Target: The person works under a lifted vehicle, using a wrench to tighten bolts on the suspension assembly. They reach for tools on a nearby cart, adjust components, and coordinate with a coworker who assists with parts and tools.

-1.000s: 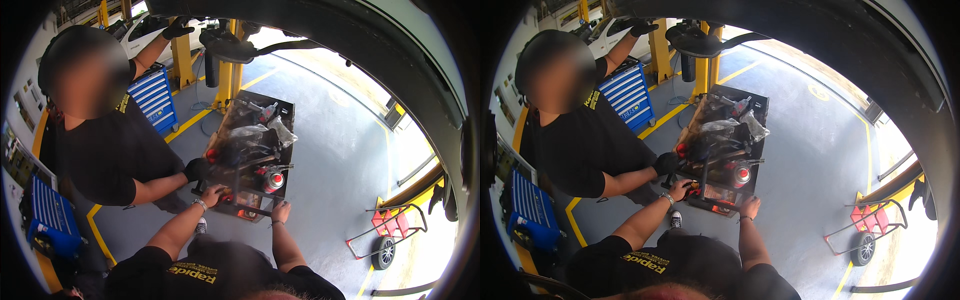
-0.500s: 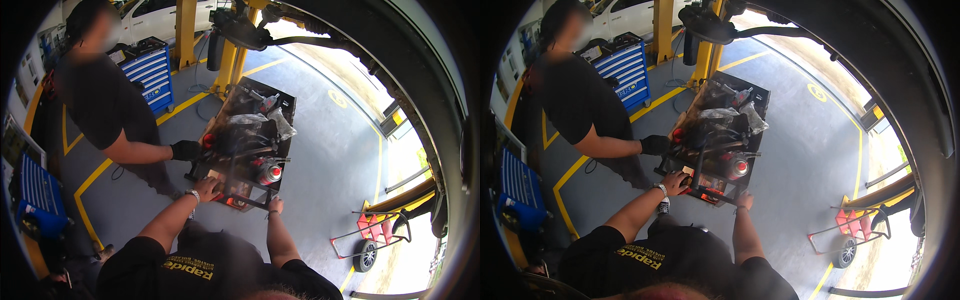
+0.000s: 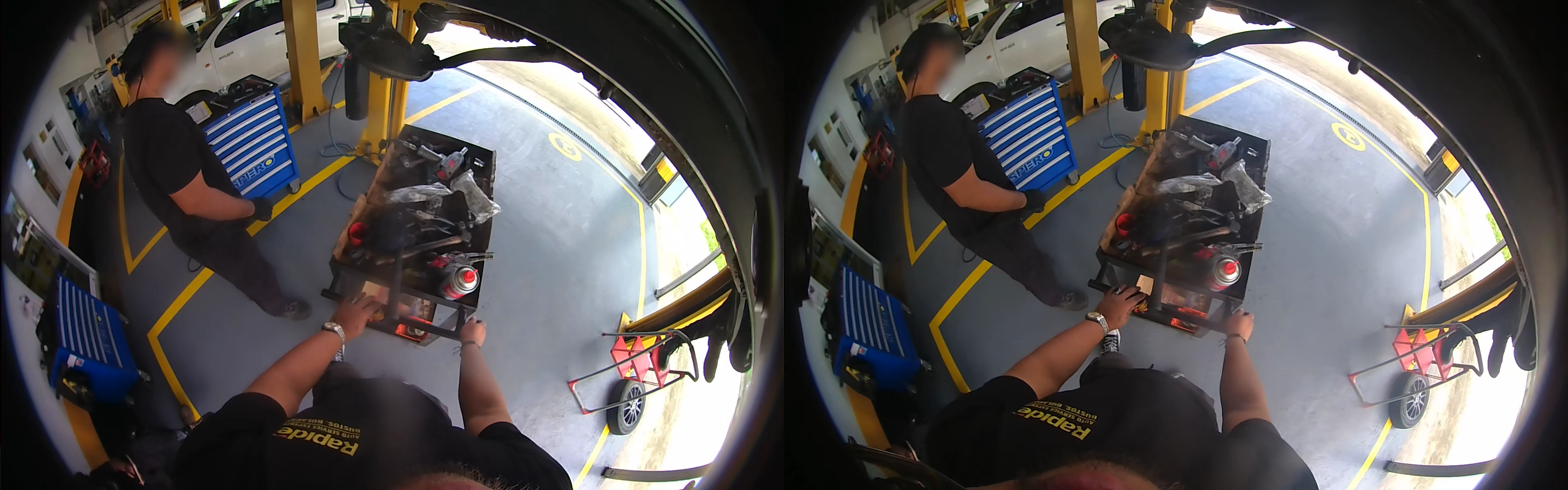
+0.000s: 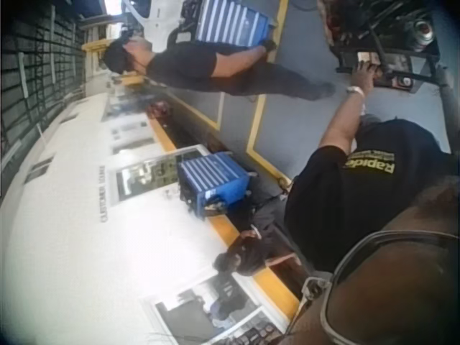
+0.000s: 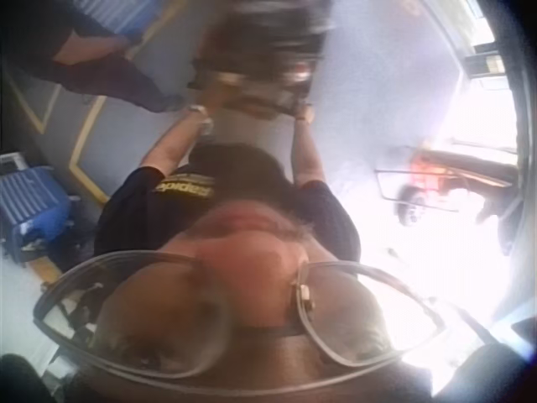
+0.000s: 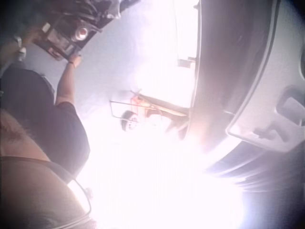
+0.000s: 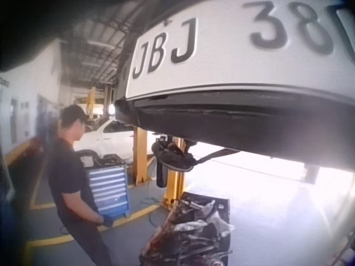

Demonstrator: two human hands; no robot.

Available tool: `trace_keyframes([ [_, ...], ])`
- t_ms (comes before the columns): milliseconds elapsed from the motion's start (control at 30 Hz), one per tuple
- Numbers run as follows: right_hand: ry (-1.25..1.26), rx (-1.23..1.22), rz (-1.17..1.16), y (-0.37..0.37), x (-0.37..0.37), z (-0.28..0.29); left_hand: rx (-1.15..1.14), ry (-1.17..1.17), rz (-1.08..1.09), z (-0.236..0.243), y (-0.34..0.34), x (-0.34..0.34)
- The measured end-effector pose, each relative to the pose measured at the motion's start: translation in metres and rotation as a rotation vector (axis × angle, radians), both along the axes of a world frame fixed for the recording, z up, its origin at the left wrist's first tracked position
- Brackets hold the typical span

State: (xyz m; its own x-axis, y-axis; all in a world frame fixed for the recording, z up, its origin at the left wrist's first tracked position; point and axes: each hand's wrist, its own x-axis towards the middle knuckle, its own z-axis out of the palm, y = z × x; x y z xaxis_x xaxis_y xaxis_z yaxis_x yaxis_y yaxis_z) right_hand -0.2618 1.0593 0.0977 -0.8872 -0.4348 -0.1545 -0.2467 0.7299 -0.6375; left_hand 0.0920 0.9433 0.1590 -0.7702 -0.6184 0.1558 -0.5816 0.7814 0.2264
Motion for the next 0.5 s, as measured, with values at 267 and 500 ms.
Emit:
trace_keyframes([
  [267, 0.031, -0.036, -0.002, 0.003, -0.004, -0.018, 0.056, 0.0, 0.039, -0.004, 0.003, 0.001],
  [500, 0.012, -0.025, -0.009, 0.0, -0.004, -0.01, -0.198, 0.269, 0.317, 0.033, -0.008, 0.002],
])
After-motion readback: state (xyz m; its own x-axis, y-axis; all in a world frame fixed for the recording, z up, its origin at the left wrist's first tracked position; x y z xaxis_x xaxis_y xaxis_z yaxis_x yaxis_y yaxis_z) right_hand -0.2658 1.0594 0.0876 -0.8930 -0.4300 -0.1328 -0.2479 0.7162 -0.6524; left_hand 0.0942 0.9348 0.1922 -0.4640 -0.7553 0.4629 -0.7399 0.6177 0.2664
